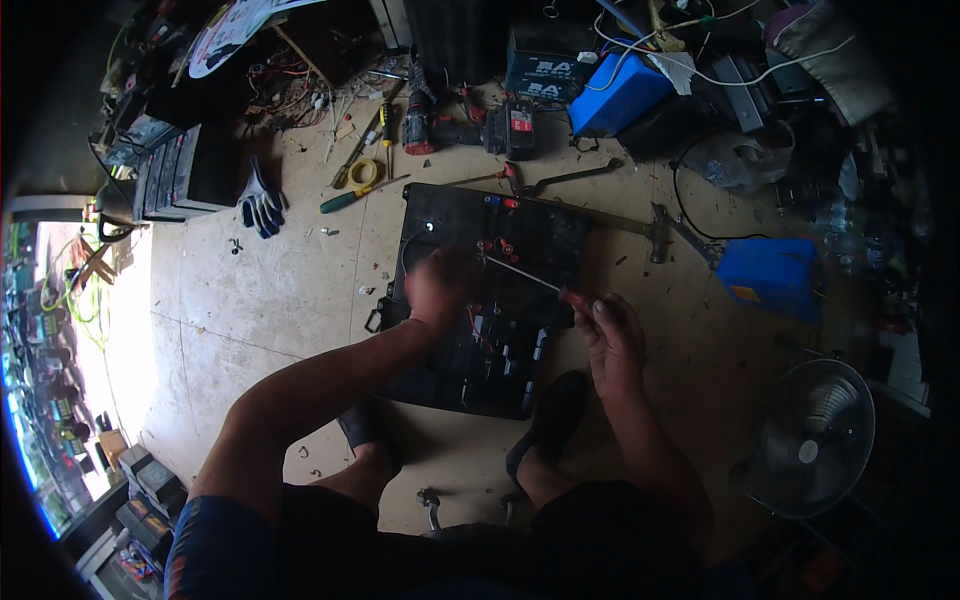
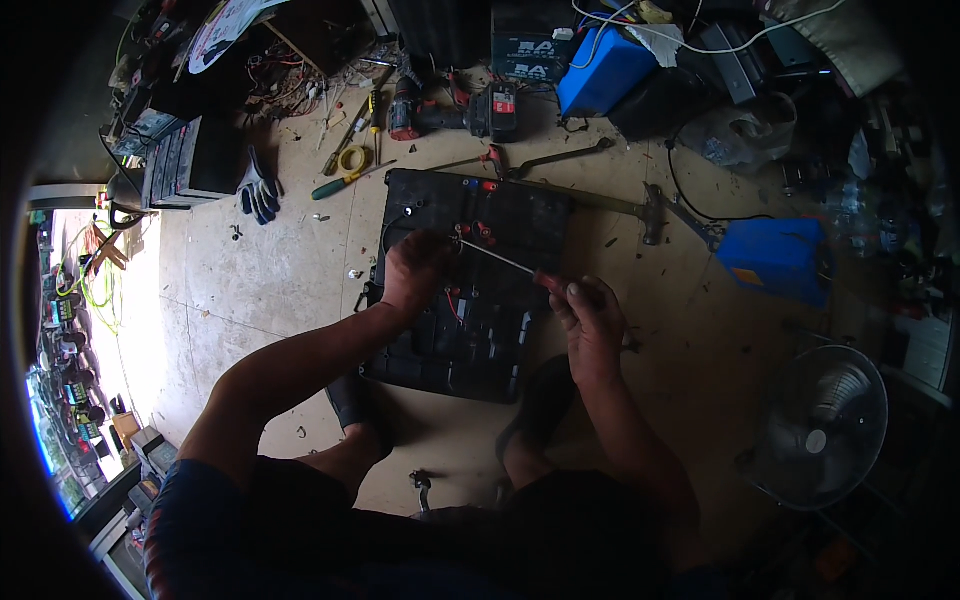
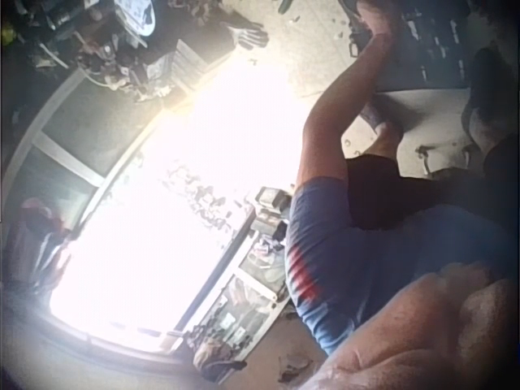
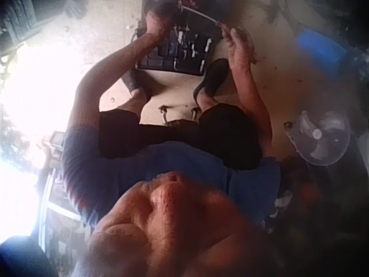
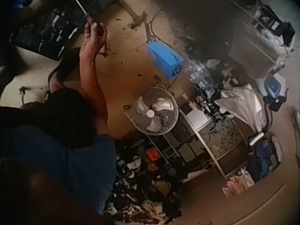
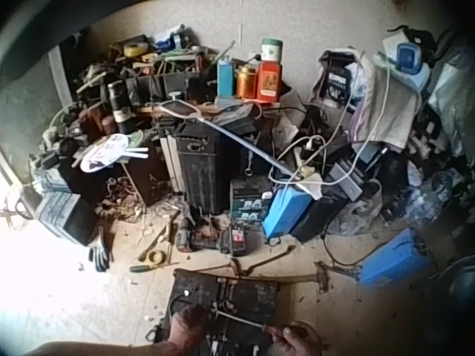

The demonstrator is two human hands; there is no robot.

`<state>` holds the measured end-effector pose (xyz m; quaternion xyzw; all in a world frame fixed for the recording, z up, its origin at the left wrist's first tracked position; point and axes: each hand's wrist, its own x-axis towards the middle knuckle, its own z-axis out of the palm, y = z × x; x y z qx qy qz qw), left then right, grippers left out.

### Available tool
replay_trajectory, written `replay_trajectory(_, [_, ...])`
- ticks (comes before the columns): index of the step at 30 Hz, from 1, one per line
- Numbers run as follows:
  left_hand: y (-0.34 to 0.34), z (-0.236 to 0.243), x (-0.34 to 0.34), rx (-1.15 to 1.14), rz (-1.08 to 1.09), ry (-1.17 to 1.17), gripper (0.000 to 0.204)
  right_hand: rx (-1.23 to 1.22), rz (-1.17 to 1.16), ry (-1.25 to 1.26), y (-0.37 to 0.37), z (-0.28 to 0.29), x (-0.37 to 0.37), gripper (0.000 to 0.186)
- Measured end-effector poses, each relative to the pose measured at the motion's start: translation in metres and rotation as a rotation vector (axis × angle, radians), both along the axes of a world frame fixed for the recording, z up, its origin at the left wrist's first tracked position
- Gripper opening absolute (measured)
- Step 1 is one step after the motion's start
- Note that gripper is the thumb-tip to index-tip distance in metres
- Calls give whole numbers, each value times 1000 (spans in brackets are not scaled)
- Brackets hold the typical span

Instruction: The recorder is shown wiring or repairing a battery pack, specifically connecting wires to terminals.

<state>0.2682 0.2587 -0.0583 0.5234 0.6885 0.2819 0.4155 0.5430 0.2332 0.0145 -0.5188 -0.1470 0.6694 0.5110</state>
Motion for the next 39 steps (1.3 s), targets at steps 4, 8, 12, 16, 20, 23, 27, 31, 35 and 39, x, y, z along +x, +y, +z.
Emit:
replay_trajectory(4, [-2,-8,1,157,-80,123,18,-1,-5,-4,-1,-4,2,36])
replay_trajectory(8, [-3,-8,1,93,65,-73,21,-11,3,-6,-1,-6,3,36])
replay_trajectory(12, [-3,1,2,46,66,-52,25,-19,-7,0,-2,-8,0,36])
replay_trajectory(16, [-2,2,4,122,48,-104,24,-19,9,-21,-3,-5,-2,30])
replay_trajectory(20, [1,7,4,13,-1,-5,24,82,4,-116,-1,5,-10,29])
replay_trajectory(23, [-1,-26,-1,4,-201,158,22,265,94,-304,3,15,-18,31])
replay_trajectory(27, [9,-11,6,-130,-202,152,23,391,169,-385,2,16,-20,29])
replay_trajectory(31, [3,-9,3,-137,-90,139,28,429,204,-406,1,11,-26,30])
replay_trajectory(35, [-3,-3,13,-144,-25,118,28,439,207,-415,-2,11,-30,30])
replay_trajectory(39, [-9,20,36,-201,466,-363,24,498,205,-468,-1,15,-32,30])
